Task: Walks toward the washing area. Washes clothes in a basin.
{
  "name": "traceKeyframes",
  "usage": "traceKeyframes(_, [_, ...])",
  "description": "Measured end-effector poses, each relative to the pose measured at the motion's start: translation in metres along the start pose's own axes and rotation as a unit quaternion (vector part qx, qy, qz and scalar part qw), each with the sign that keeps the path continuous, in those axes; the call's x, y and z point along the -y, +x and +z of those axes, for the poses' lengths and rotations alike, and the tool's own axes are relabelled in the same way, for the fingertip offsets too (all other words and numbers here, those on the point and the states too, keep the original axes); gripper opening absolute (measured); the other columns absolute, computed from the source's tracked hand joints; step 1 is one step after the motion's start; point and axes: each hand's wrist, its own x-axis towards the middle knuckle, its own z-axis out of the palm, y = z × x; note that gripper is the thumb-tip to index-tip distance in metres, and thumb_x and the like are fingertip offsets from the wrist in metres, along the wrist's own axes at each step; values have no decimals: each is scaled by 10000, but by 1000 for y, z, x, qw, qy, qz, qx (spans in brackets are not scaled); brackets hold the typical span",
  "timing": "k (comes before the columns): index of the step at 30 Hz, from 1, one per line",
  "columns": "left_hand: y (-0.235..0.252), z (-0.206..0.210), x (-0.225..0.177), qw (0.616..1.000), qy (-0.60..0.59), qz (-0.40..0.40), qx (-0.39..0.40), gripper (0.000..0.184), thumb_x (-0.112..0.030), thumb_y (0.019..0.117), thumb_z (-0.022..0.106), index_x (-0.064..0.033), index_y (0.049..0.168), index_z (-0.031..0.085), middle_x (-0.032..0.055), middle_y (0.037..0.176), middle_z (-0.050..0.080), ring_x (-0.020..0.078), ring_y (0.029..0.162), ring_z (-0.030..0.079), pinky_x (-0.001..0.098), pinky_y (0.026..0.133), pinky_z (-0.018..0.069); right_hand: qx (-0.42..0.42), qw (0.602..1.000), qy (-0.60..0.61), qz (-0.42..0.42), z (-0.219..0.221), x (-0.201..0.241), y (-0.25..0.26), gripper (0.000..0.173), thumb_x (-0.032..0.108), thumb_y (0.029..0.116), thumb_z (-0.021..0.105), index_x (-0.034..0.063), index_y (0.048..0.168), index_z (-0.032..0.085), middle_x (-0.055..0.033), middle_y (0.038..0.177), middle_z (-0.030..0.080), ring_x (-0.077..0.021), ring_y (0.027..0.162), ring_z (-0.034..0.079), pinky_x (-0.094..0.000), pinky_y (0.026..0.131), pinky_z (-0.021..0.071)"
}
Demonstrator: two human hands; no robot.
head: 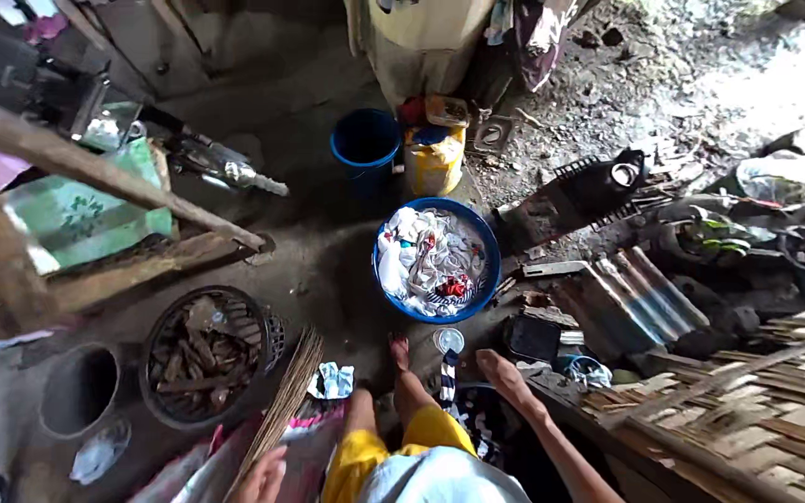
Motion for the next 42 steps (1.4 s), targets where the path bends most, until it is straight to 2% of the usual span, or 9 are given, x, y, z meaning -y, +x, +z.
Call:
traceKeyframes(8, [195, -49, -166, 965, 203, 111, 126, 394, -212, 1104, 425, 2, 1410, 550, 234, 1394, 579, 357, 1306, 557, 512, 1131, 392, -97, 948, 262, 153, -1, -50, -13, 408, 207, 1113, 415, -36, 1424, 520, -295, 1287, 630, -406, 1102, 659, -545, 964, 506])
traceKeyframes(13, [293, -17, -185, 953, 231, 125, 152, 444, -258, 1104, 421, 10, 1447, 506, 250, 1444, 534, 369, 1345, 524, 512, 1145, 387, -120, 915, 336, 188, 53, -23, -12, 394, 200, 1100, 444, -33, 1398, 552, -298, 1272, 638, -423, 1110, 660, -569, 980, 506])
traceKeyframes(20, [385, -65, -173, 974, 157, -49, 157, 591, -337, 1140, 220, 125, 1460, 403, 360, 1448, 468, 441, 1346, 487, 527, 1136, 361, -184, 686, 627, 320, 149, 128, -28, 439, 241, 1123, 379, -29, 1455, 475, -278, 1300, 623, -351, 1068, 666, -485, 908, 528])
traceKeyframes(23, [406, -119, -184, 975, 160, -113, 109, 659, -422, 1130, 172, 90, 1494, 372, 372, 1422, 478, 465, 1245, 533, 550, 1030, 423, -174, 658, 660, 317, 198, 203, -39, 435, 214, 1125, 377, -100, 1399, 500, -302, 1270, 616, -315, 1077, 653, -433, 930, 522])
traceKeyframes(27, [370, -135, -250, 940, 293, -48, 169, 467, -160, 1133, 283, 152, 1470, 369, 341, 1519, 399, 383, 1445, 384, 435, 1202, 267, 19, 643, 654, 398, 72, 289, -67, 413, 81, 1118, 330, -108, 1472, 426, -280, 1526, 452, -303, 1415, 458, -385, 1174, 328])
traceKeyframes(29, [379, -135, -251, 928, 311, -43, 199, 449, -117, 1122, 304, 144, 1485, 348, 318, 1549, 373, 345, 1483, 339, 392, 1229, 227, 29, 671, 630, 390, 83, 267, -56, 410, 95, 1111, 360, -104, 1460, 442, -313, 1476, 486, -386, 1361, 502, -473, 1139, 372])
traceKeyframes(32, [460, -123, -203, 930, 336, -44, 140, 557, -321, 1139, 257, 118, 1424, 448, 369, 1378, 508, 447, 1266, 528, 547, 1067, 412, -81, 807, 516, 275, 200, 151, 2, 414, 202, 1102, 431, -102, 1355, 555, -337, 1285, 613, -438, 1175, 622, -563, 1021, 477])
traceKeyframes(36, [521, -95, -261, 865, 463, 60, 183, 575, -349, 1132, 260, 95, 1466, 411, 355, 1431, 476, 465, 1304, 513, 583, 1091, 408, -133, 846, 414, 308, 113, 50, 76, 446, 221, 1114, 388, -64, 1437, 503, -318, 1408, 554, -450, 1343, 523, -588, 1143, 373])
traceKeyframes(42, [625, 53, -378, 723, 590, 316, 173, 539, -326, 1113, 349, 37, 1508, 408, 302, 1484, 468, 436, 1379, 473, 568, 1148, 357, -291, 821, 415, 262, -1, -34, 217, 391, 260, 1110, 429, 22, 1374, 592, -307, 1266, 634, -482, 1182, 606, -670, 1004, 433])
